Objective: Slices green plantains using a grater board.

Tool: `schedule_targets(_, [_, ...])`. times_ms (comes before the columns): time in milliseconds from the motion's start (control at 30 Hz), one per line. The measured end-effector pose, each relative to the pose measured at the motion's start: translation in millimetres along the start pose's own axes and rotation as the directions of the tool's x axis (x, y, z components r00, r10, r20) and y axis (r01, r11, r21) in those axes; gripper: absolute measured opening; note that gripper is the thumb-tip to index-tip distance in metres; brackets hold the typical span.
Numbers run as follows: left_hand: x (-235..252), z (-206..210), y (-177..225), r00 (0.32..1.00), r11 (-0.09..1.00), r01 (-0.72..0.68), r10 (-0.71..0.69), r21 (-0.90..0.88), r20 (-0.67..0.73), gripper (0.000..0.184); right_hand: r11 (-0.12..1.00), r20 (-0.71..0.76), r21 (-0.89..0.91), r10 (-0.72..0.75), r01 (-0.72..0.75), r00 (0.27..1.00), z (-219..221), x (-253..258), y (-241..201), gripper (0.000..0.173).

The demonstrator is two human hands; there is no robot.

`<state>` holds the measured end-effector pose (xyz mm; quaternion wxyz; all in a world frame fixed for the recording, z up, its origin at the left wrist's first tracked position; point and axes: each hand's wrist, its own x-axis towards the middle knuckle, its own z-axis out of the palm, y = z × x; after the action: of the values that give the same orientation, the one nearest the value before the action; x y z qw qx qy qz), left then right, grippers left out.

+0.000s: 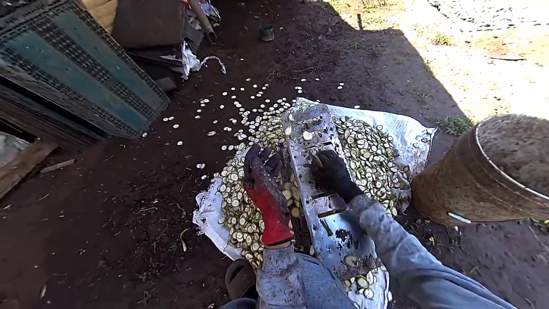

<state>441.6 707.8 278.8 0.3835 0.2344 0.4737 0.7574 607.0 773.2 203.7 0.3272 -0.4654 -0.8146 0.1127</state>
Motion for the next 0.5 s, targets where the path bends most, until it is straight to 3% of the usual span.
schedule_targets(67, [2.7,-4.0,-3.4,0.999,0.999,-0.017,0.018,0.049,-0.028,0.036,0.998,-0.024,-0.068,-0.003,0.001,1.0,13.3,66.2,23.3,0.031])
schedule_targets(133, [6.4,-13.6,-5.0,0.999,0.998,-0.029,0.032,0.061,-0.04,0.035,0.998,-0.041,-0.059,0.011,-0.013,0.999,16.9,82.6,23.8,0.033])
schedule_targets(200, [5.5,-18.3,-2.0,0.999,0.999,-0.024,0.025,0.038,-0.04,0.036,1.0,-0.107,-0.013,-0.019,0.017,0.994,8.7,42.2,20.5,0.031])
schedule_targets(333, [0.8,-17.0,14.1,0.998,1.0,0.005,-0.006,-0.01,-0.06,0.035,0.989,-0.2,0.111,-0.075,0.099,0.977,-4.8,-120.7,-10.3,0.025])
schedule_targets(367, [0.6,-15.3,16.1,0.999,1.0,-0.011,0.01,-0.012,-0.051,0.036,0.99,-0.181,0.099,-0.082,0.101,0.98,-8.7,-141.7,-19.6,0.024])
schedule_targets(433, [0.0,-10.2,15.5,0.999,0.999,-0.033,0.032,-0.024,-0.031,0.035,0.993,-0.161,0.086,-0.065,0.079,0.985,-11.9,-131.1,-23.5,0.023])
schedule_targets(500, [-2.0,-8.0,13.4,1.0,0.999,-0.029,0.029,-0.016,-0.008,0.034,0.996,-0.17,0.086,-0.005,0.02,0.985,-3.3,-67.6,-6.3,0.028])
